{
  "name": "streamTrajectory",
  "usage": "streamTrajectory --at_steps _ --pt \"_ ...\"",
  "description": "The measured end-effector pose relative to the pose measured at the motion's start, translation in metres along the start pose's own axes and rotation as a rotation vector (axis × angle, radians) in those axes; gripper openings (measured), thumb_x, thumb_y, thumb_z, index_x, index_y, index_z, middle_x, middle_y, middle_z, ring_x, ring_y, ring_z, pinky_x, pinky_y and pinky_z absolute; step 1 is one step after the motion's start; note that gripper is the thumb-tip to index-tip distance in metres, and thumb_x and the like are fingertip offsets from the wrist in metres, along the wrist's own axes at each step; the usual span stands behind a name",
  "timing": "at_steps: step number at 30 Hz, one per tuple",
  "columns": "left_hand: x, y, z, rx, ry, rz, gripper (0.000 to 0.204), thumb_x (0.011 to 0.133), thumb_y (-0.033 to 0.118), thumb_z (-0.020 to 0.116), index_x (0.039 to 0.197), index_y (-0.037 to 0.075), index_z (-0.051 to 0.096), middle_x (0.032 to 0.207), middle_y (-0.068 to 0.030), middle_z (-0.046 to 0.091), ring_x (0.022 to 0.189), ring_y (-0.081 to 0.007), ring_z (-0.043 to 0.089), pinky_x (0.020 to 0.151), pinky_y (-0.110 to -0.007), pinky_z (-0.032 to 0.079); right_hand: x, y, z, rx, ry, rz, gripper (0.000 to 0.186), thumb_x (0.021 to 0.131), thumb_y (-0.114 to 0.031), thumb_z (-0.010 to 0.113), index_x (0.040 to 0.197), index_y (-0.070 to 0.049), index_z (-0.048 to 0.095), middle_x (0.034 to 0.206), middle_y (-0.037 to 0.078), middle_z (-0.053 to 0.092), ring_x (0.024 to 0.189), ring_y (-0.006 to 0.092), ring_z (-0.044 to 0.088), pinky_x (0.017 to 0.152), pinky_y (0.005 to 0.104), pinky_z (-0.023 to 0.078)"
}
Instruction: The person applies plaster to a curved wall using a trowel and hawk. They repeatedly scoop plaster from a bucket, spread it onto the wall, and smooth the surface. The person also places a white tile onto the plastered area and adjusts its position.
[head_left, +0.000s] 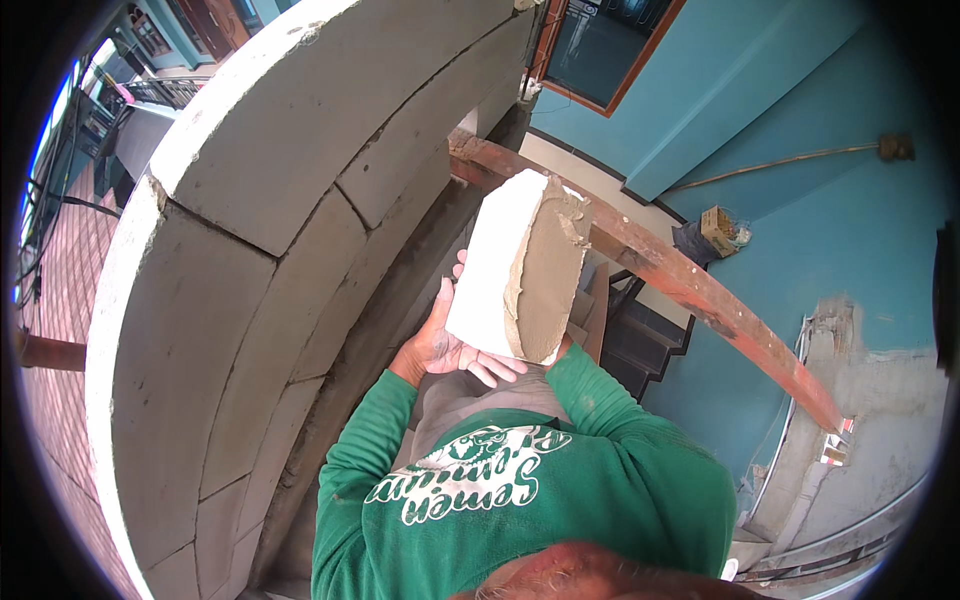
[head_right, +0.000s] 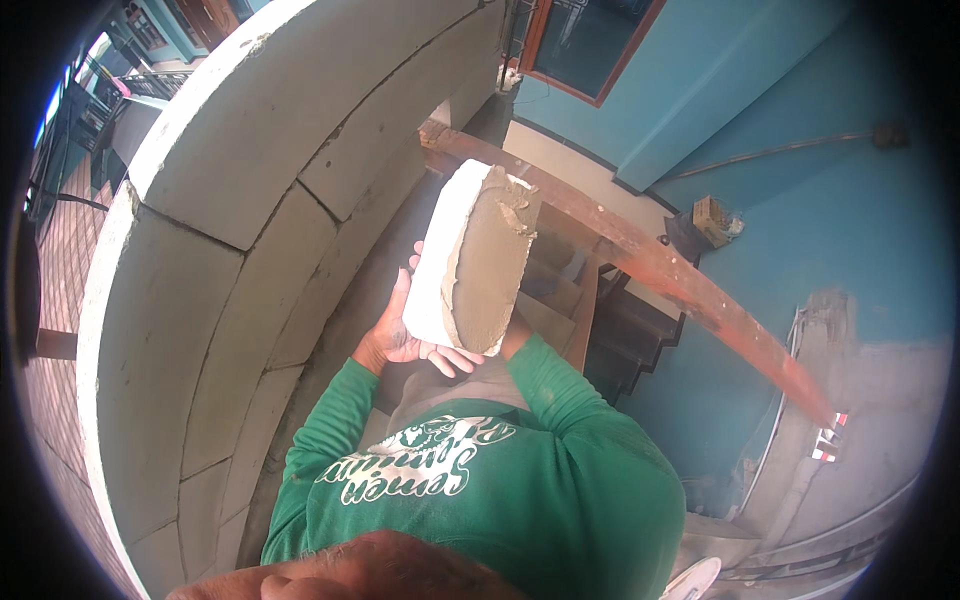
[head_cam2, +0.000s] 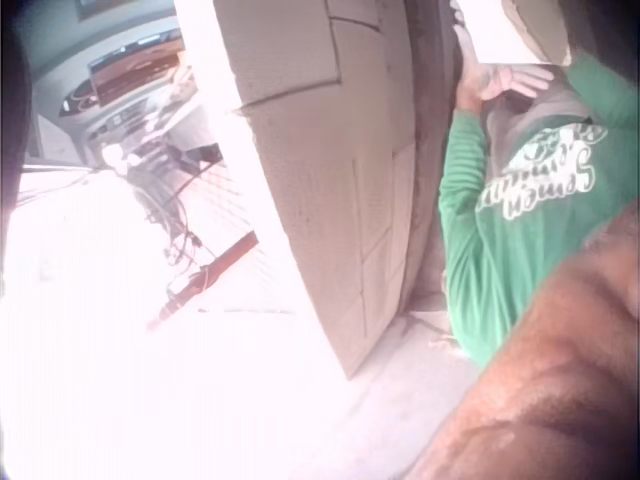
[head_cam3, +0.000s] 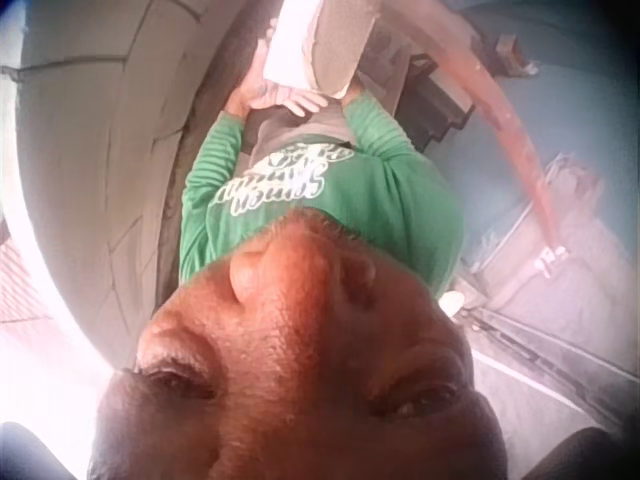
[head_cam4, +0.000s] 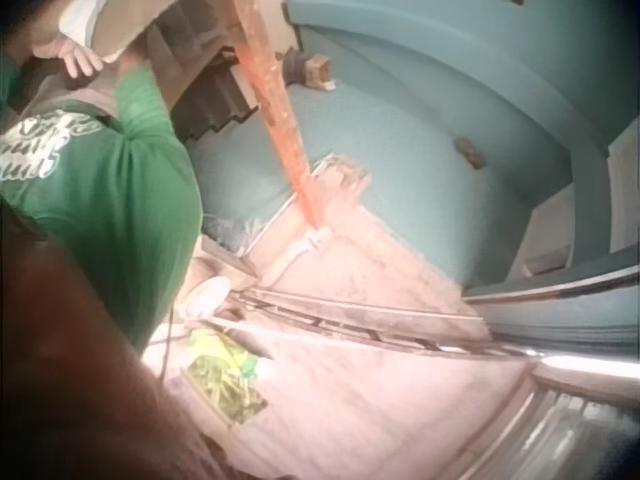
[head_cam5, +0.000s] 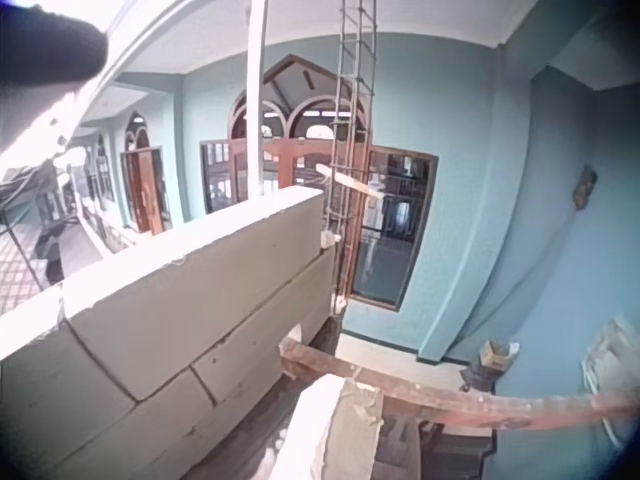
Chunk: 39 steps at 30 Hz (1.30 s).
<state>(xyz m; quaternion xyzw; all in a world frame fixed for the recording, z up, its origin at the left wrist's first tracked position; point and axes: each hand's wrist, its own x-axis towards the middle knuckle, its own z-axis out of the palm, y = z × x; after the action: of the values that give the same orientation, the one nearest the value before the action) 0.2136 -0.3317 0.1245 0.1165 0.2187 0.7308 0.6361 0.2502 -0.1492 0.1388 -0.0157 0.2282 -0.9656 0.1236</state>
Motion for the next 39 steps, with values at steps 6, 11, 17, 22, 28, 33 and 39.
streamTrajectory --at_steps 6,11,17,22,28,33,39 --pt "0.021 -0.008 -0.048 0.438 0.18 -0.098 0.122 0.087 0.096 0.013 0.156 0.001 0.044 0.139 -0.0268 0.063 0.124 -0.0336 0.065 0.098 -0.047 0.057 0.032 -0.065 0.008 0.034 0.009 -0.053 0.072 0.111 -0.052 0.033 0.168 -0.012 0.015 0.172 0.017 0.023 0.156 0.0327 0.03 0.13 0.0499 0.027" --pt "0.055 0.007 -0.073 1.157 0.586 0.111 0.069 0.11 0.056 0.043 0.149 -0.002 0.051 0.136 -0.0175 0.067 0.126 -0.0268 0.062 0.107 -0.043 0.049 0.082 -0.142 -0.031 -0.084 -0.135 -0.155 0.078 0.108 -0.061 0.036 0.168 -0.014 0.019 0.17 0.019 0.025 0.153 0.0366 0.036 0.127 0.0528 0.031" --pt "0.048 0.118 0.078 1.458 0.733 0.608 0.045 0.098 0.02 0.075 0.135 -0.001 0.064 0.124 -0.0157 0.071 0.115 -0.0233 0.07 0.096 -0.036 0.056 0.134 -0.209 -0.085 -0.258 0.003 -0.362 0.071 0.11 -0.061 0.032 0.16 -0.01 0.031 0.154 0.016 0.046 0.136 0.0312 0.055 0.112 0.0465 0.05" --pt "0.114 0.244 0.235 1.862 0.58 0.603 0.096 0.092 0.078 0.053 0.15 0.002 0.051 0.15 -0.0212 0.054 0.14 -0.0339 0.049 0.12 -0.046 0.034 0.122 -0.248 -0.093 -0.439 -0.016 -0.552 0.077 0.105 -0.067 0.043 0.156 -0.01 0.039 0.145 0.015 0.056 0.133 0.0299 0.058 0.109 0.045 0.053" --pt "0.254 0.309 0.241 2.016 0.714 -0.373 0.093 0.091 0.074 0.06 0.148 0.002 0.056 0.148 -0.0196 0.058 0.139 -0.03 0.052 0.115 -0.041 0.042 0.137 -0.255 -0.113 -0.623 -0.138 -0.602 0.083 0.095 -0.066 0.066 0.143 -0.001 0.051 0.132 0.01 0.064 0.118 0.0233 0.064 0.097 0.0402 0.054" --pt "0.299 0.294 0.199 2.229 0.797 -0.705 0.115 0.066 0.092 0.066 0.136 0.001 0.067 0.139 -0.0236 0.064 0.131 -0.0391 0.06 0.111 -0.047 0.047 0.151 -0.266 -0.12 -0.78 -0.119 -0.671 0.079 0.087 -0.059 0.08 0.134 0.001 0.058 0.121 0.008 0.067 0.11 0.0193 0.065 0.094 0.0354 0.052" --pt "0.296 0.293 0.186 2.23 0.702 -0.553 0.106 0.055 0.078 0.086 0.123 -0.002 0.074 0.119 -0.0228 0.074 0.112 -0.0375 0.072 0.101 -0.042 0.056 0.164 -0.287 -0.135 -0.937 -0.129 -0.66 0.072 0.083 -0.044 0.085 0.131 0.004 0.06 0.12 0.008 0.069 0.109 0.0175 0.064 0.097 0.0348 0.051"
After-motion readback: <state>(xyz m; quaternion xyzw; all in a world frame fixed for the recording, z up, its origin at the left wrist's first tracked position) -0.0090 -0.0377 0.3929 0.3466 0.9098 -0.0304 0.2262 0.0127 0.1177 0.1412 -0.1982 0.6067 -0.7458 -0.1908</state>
